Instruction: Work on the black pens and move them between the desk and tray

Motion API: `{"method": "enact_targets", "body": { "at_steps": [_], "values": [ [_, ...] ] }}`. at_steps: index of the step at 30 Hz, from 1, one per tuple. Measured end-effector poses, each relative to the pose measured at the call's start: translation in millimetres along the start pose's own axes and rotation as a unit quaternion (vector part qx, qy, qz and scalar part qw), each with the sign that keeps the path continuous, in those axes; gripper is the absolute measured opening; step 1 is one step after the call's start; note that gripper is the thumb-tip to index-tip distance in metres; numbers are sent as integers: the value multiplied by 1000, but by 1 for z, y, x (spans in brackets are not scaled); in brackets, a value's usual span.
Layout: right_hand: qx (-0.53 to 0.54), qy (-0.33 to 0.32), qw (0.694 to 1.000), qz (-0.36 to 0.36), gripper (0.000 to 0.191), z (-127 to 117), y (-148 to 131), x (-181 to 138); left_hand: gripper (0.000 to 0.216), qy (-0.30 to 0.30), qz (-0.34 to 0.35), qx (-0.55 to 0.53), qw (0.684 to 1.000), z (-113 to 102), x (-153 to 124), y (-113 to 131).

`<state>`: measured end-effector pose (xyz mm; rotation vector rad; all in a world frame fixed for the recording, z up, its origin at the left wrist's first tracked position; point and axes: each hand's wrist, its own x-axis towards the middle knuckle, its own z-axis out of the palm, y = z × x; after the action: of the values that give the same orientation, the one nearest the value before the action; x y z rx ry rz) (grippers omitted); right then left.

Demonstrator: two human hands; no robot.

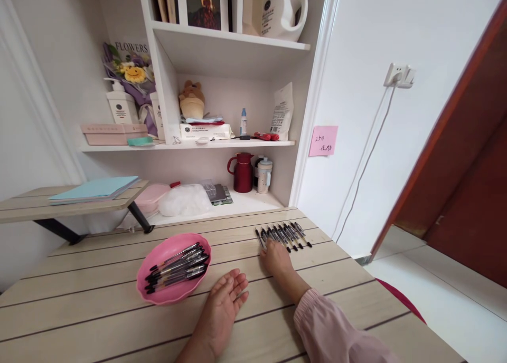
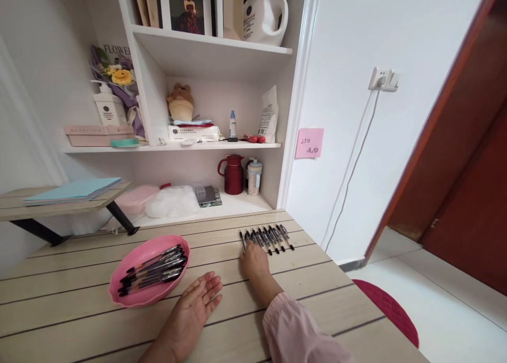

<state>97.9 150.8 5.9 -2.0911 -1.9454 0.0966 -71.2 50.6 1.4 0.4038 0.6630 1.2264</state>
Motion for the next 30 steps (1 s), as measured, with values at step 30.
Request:
{"method": "enact_targets", "body": {
  "at_steps": [30],
  "values": [
    [-26,5,999,22,27,-6,-5,-4,26,-3,-3,21,1000,2,-2,2]
  ]
}}
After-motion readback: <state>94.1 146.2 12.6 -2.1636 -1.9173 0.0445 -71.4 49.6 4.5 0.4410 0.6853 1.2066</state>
